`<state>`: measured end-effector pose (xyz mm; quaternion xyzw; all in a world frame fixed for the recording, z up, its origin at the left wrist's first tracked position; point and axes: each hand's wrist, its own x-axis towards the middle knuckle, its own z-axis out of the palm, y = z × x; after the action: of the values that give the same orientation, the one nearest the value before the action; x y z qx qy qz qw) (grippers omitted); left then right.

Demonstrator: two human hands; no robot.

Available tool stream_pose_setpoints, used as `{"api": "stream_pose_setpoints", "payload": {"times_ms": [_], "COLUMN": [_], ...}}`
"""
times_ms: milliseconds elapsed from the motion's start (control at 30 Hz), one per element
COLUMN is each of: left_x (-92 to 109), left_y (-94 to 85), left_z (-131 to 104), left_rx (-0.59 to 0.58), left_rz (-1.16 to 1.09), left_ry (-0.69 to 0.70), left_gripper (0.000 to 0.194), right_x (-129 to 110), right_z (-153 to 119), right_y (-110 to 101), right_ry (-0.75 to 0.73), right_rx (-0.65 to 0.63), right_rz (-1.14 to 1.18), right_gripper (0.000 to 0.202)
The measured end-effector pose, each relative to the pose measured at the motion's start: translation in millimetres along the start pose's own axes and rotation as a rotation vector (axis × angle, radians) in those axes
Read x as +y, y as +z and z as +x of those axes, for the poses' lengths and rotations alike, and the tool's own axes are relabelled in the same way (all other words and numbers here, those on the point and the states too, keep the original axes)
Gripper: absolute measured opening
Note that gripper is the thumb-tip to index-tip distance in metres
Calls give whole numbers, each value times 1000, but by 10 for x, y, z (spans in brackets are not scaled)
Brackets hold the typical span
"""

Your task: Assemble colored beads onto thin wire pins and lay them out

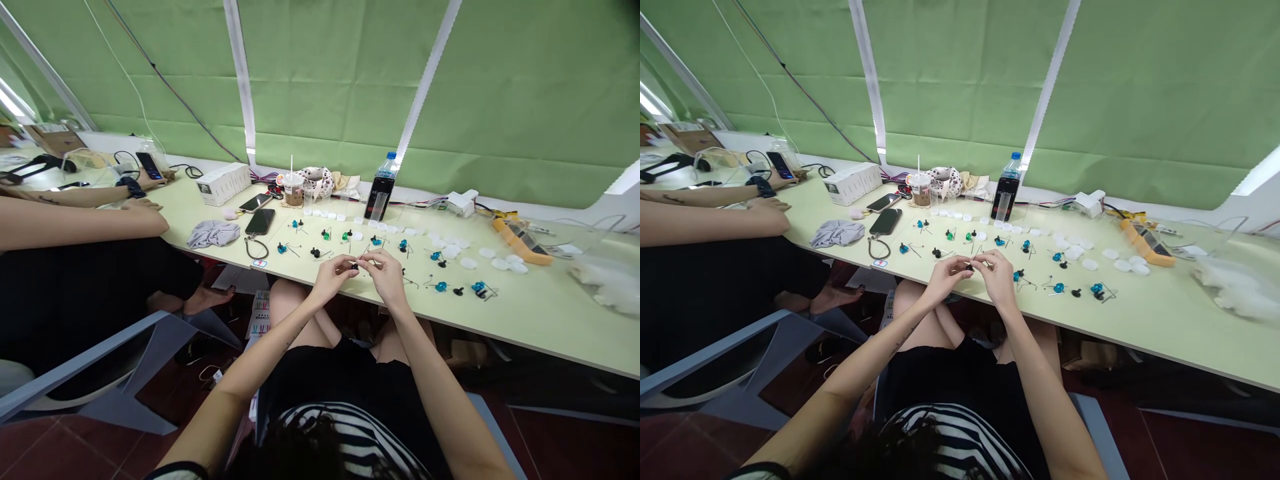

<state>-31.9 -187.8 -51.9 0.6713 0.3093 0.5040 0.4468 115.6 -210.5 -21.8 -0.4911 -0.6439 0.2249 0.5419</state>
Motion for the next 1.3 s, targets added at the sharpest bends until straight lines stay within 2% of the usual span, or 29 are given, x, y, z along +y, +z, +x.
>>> {"api": "stream_pose_setpoints", "payload": {"times_ms": [200, 367, 667, 933, 1300], "left_x": [-58, -113, -302, -262, -187], "left_y": [-27, -23, 1, 24, 48], "left_z": [24, 36, 19, 27, 23], "left_rx": [-24, -15, -22, -36, -63], "left_rz": [-6, 47, 69, 1, -37], "left_ry": [-19, -39, -39, -57, -74], "left_gripper": [24, 22, 21, 21, 22], "right_x": [42, 96, 207, 119, 158], "right_z": [3, 28, 8, -33, -74], "right_y": [-97, -181, 4, 42, 93], "right_ry": [99, 99, 81, 53, 9], "right_rx": [4, 0, 74, 105, 175], "right_rz": [-76, -90, -22, 57, 140], "right_gripper": [34, 32, 34, 31, 27]}}
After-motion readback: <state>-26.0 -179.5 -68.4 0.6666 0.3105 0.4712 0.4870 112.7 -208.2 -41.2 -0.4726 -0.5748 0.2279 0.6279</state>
